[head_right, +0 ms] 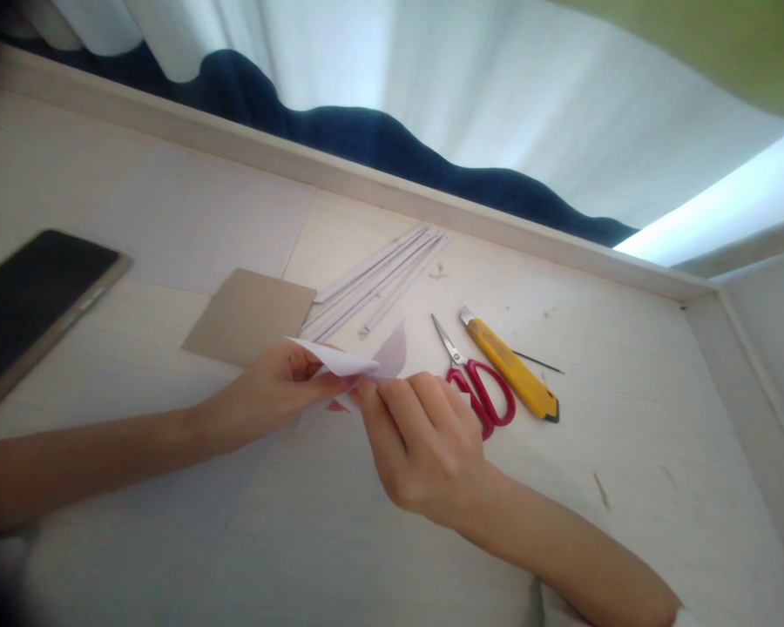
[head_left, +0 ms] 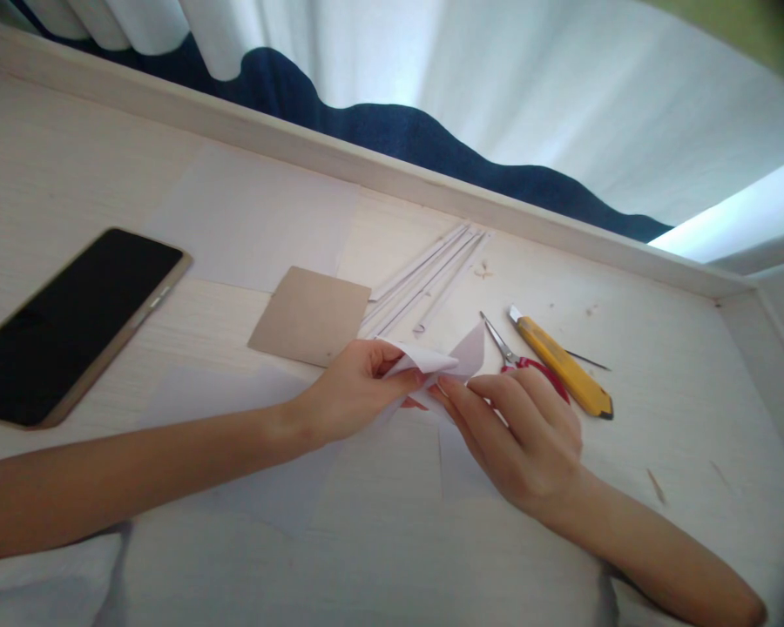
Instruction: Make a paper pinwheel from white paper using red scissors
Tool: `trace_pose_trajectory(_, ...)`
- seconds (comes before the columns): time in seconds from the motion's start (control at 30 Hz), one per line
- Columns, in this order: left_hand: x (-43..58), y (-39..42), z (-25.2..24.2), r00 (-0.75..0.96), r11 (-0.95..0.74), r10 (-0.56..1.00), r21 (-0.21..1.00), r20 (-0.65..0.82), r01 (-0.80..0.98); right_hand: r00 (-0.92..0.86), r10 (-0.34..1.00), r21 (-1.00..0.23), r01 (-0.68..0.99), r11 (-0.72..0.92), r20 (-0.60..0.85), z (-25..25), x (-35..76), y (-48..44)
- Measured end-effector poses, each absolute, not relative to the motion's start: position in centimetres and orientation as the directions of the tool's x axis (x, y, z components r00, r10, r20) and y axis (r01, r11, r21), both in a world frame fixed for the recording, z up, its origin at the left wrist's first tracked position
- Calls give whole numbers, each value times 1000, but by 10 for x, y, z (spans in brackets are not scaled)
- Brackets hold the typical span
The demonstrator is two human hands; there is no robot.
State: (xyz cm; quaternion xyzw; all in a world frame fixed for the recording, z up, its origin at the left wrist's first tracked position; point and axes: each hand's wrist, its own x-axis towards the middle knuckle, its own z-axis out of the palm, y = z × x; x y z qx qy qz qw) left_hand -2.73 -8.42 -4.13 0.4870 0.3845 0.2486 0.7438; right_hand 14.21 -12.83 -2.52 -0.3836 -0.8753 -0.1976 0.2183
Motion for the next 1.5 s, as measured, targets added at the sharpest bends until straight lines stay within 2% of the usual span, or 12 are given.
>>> trace_pose_trajectory(0.17, -26, -84, -42, 561, 412, 750, 911, -350, 18, -618, 587, 185, 755, 630, 522, -24, 141, -128)
trace_pose_trajectory(0.7, -27, -85, -43, 573, 289, 781, 957, -249, 23, -595, 628, 127, 769, 627, 502, -23, 141, -130)
trace_pose_trajectory(0.9, -28, -86, -43, 560, 196, 802, 977, -209, 83, -600, 630, 122, 765, 633, 494, -22, 141, -130)
trace_pose_trajectory(1.07, -30, -86, -48, 554, 84, 812, 976, -184, 202, -581, 658, 77, 775, 628, 480, -26, 139, -128)
trace_pose_trajectory(1.37, -29, -87, -50, 566, 25, 812, 977, -144, 213, -569, 698, 9, 778, 628, 435, -34, 136, -124)
trace_pose_trajectory(1.5, -29, -87, -49, 575, 44, 801, 973, -169, 225, -604, 688, 8, 754, 657, 403, -35, 136, -125)
